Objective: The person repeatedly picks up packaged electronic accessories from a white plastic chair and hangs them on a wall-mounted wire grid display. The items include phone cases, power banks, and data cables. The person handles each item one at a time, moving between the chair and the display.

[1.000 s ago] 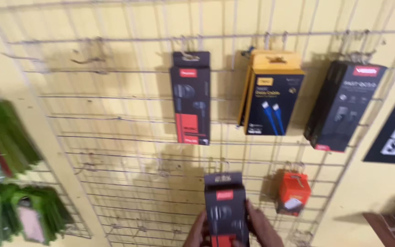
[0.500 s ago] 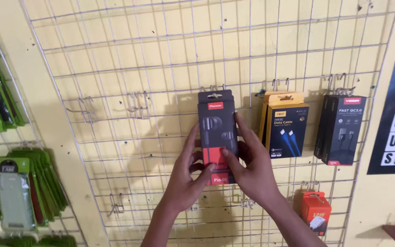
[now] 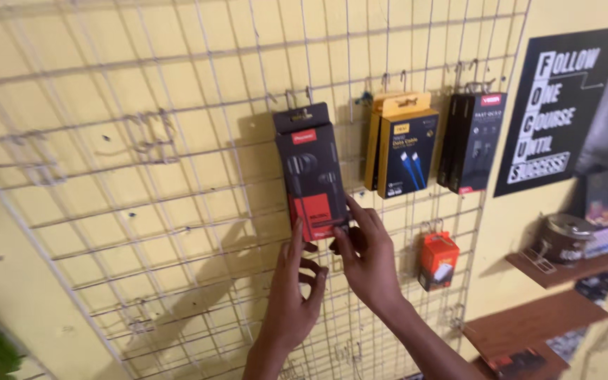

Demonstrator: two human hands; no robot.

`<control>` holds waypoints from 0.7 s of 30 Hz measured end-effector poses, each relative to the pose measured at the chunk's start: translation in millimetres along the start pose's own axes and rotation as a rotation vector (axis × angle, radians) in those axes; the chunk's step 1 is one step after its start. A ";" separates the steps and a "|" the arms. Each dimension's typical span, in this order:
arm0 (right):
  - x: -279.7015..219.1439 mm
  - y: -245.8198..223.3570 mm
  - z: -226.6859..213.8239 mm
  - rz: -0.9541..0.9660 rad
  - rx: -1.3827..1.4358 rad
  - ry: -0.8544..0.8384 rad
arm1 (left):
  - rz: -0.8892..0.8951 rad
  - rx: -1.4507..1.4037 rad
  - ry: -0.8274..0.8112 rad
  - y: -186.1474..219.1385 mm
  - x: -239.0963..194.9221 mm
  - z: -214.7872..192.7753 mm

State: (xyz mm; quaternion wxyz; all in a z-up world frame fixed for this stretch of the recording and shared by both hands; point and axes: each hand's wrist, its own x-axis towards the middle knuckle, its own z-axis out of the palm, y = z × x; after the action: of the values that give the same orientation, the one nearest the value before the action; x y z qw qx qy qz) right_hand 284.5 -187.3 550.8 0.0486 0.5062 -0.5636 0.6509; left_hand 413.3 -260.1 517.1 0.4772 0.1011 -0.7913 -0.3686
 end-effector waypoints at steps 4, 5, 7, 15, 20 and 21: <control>-0.4 4.2 4.7 0.125 0.115 -0.038 | 0.120 0.072 0.079 -6.9 6.4 6.7; -0.8 3.6 5.6 0.149 0.124 -0.040 | 0.108 0.088 0.100 -6.5 7.2 7.5; 1.1 2.3 7.9 0.185 0.147 -0.046 | 0.093 0.099 0.123 -5.9 9.1 5.2; 14.4 -0.9 -5.6 0.196 0.128 -0.144 | -0.029 0.063 0.020 0.3 3.0 3.4; 17.2 -22.8 -11.9 0.258 -0.055 -0.188 | 0.247 0.371 0.258 20.6 19.8 -8.0; 16.6 -28.3 -11.4 0.312 -0.152 -0.196 | 0.400 0.498 0.355 24.6 29.2 -13.6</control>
State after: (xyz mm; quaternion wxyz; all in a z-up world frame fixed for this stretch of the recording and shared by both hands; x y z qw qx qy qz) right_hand 287.5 -176.6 583.7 -0.0697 0.4685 -0.6847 0.5539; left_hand 413.9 -264.2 557.4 0.6307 0.1199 -0.7656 -0.0409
